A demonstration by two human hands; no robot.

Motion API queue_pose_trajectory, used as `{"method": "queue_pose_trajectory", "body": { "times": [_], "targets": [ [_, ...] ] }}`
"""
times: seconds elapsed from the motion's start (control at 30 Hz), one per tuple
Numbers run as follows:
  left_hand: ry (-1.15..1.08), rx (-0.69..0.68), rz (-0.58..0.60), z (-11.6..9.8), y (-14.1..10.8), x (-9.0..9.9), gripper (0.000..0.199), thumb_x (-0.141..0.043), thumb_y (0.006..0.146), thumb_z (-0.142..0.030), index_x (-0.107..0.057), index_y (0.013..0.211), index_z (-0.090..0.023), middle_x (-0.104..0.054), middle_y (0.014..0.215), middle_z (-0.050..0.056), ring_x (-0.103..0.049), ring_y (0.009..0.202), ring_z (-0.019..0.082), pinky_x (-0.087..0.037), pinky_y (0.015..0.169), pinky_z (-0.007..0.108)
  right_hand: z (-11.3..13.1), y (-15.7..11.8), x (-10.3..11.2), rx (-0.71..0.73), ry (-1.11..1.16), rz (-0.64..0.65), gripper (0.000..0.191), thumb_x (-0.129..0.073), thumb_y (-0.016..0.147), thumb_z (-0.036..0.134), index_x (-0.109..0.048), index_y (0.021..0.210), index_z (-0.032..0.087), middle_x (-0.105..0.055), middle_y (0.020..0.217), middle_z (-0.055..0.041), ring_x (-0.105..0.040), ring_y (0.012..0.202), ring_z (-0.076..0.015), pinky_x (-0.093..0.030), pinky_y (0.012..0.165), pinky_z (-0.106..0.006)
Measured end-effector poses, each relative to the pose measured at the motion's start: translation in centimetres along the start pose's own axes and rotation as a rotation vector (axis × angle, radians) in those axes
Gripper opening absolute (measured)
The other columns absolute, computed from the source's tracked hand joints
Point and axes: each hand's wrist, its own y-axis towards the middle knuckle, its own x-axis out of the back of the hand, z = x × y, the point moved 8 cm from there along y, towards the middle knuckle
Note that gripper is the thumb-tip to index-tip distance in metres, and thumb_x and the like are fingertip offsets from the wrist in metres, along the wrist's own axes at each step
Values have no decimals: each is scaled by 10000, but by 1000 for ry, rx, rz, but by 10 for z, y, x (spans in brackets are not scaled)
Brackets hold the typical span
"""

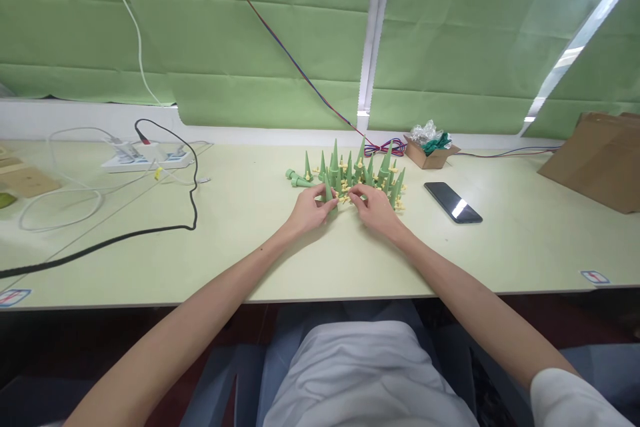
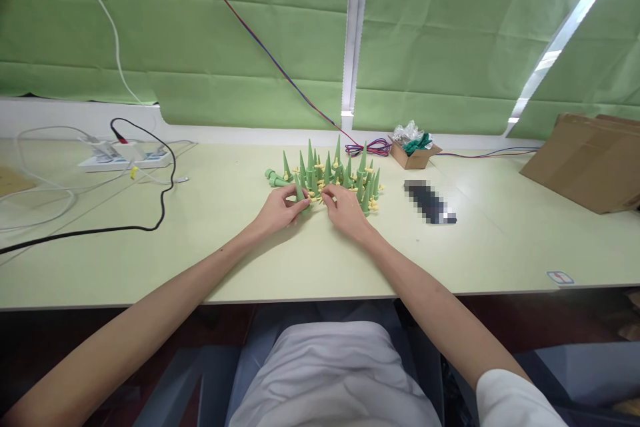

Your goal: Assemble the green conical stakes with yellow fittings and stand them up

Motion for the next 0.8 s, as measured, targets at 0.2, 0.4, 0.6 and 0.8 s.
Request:
{"method": "queue_pose_trajectory", "body": {
  "times": [0.2, 0.4, 0.6, 0.8],
  "targets": [
    [-21, 5, 12, 3, 1, -1, 238, -649, 817, -395, -576, 818, -168, -640, 922, 56, -466, 412, 59, -383, 393, 244, 2, -1, -1, -15, 66, 18, 198, -473, 930, 252, -657, 904, 183, -708, 881, -57, -615, 781, -174, -463, 683, -272],
    [-53, 2, 32, 3, 1, -2, 274, -671, 809, -427, -583, 845, -170, -626, 835, 37, -462, 409, 64, -364, 382, 241, 0, -1, -4, -20, 139, 20, 170, -520, 915, 287, -653, 910, 182, -702, 880, -55, -625, 810, -169, -473, 663, -260],
    [-64, 0, 43, 1, 0, -3, 293, -666, 814, -450, -623, 891, -170, -613, 776, 21, -462, 406, 74, -360, 381, 252, 2, -2, -6, -7, 182, 38, 182, -517, 923, 300, -651, 887, 183, -699, 848, -46, -623, 789, -162, -466, 648, -254],
    [-79, -6, 60, 2, 0, -4, 308, -668, 816, -463, -632, 908, -172, -603, 768, 18, -453, 399, 73, -350, 378, 257, 4, -2, -5, -22, 179, 35, 210, -504, 932, 319, -625, 824, 186, -657, 756, -23, -575, 706, -146, -426, 607, -238]
  ]
}}
